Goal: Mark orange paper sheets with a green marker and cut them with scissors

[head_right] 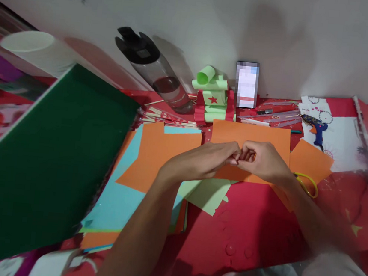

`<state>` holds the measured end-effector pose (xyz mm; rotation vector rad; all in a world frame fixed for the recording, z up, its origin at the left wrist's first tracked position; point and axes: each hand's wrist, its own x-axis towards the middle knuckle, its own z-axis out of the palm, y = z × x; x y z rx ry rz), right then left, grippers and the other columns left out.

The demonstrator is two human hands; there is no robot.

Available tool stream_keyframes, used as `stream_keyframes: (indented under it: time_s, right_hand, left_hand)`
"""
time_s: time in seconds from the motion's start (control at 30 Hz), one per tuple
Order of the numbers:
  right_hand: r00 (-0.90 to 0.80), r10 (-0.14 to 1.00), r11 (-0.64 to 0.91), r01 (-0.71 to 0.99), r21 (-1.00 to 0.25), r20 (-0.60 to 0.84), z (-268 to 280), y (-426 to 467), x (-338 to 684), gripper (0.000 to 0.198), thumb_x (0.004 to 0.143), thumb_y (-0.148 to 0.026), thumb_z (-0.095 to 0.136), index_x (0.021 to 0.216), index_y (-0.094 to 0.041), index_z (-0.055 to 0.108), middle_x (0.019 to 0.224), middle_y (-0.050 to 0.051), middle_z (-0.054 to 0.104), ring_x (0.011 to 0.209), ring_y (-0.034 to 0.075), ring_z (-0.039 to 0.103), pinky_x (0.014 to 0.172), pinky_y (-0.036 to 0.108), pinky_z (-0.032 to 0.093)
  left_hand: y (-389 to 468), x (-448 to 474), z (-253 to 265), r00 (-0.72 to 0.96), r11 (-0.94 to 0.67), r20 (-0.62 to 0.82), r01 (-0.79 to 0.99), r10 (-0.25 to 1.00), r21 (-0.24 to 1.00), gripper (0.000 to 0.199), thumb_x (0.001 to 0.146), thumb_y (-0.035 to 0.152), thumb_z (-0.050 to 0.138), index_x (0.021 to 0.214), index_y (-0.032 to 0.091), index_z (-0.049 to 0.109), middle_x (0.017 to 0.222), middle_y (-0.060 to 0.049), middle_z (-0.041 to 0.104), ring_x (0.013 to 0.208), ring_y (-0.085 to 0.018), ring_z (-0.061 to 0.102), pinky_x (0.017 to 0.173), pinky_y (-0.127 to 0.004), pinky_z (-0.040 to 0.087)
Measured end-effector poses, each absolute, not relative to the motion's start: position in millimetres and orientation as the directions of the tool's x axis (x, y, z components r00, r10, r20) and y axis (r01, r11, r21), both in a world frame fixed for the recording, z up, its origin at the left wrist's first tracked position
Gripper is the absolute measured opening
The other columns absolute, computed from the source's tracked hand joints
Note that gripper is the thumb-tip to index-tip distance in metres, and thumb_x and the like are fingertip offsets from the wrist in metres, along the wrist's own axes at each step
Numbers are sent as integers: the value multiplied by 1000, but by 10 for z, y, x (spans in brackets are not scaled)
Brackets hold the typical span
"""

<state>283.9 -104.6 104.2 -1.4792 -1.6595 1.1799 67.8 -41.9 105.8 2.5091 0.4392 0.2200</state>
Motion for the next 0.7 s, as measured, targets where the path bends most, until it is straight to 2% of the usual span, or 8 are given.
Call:
stream_keyframes:
  time_s: [0.33, 0.53, 0.7]
  right_hand:
    - [-214, 965, -64, 373, -926, -153, 1037, -1047, 2839, 35, 76, -39, 89, 69, -19, 62, 66, -1, 64, 63, 13, 52, 56, 25, 39]
    - [-230, 960, -74, 349, -934, -162, 1047, -1040, 2838, 36, 76, -36, 88, 66, -20, 58, 66, -2, 64, 63, 13, 55, 59, 25, 44]
    - [-254, 942, -122, 346, -930, -218, 1138, -1027, 2942, 33, 72, -39, 93, 79, -20, 67, 70, 0, 71, 64, 16, 65, 58, 26, 48]
  left_hand:
    - [-350, 681, 960, 949, -668, 118, 114, 292, 735, 7, 103, 19, 38, 99, 25, 39, 92, -2, 57, 71, -17, 46, 66, -28, 38]
    - [-347, 706, 951, 950, -571, 132, 56, 282, 819, 8, 105, 23, 38, 97, 24, 40, 90, -1, 54, 74, -16, 45, 70, -28, 40]
    - [-304, 613, 944, 933, -525, 150, 48, 328, 850, 14, 108, 28, 37, 96, 24, 41, 90, -1, 53, 78, -16, 50, 74, -28, 44]
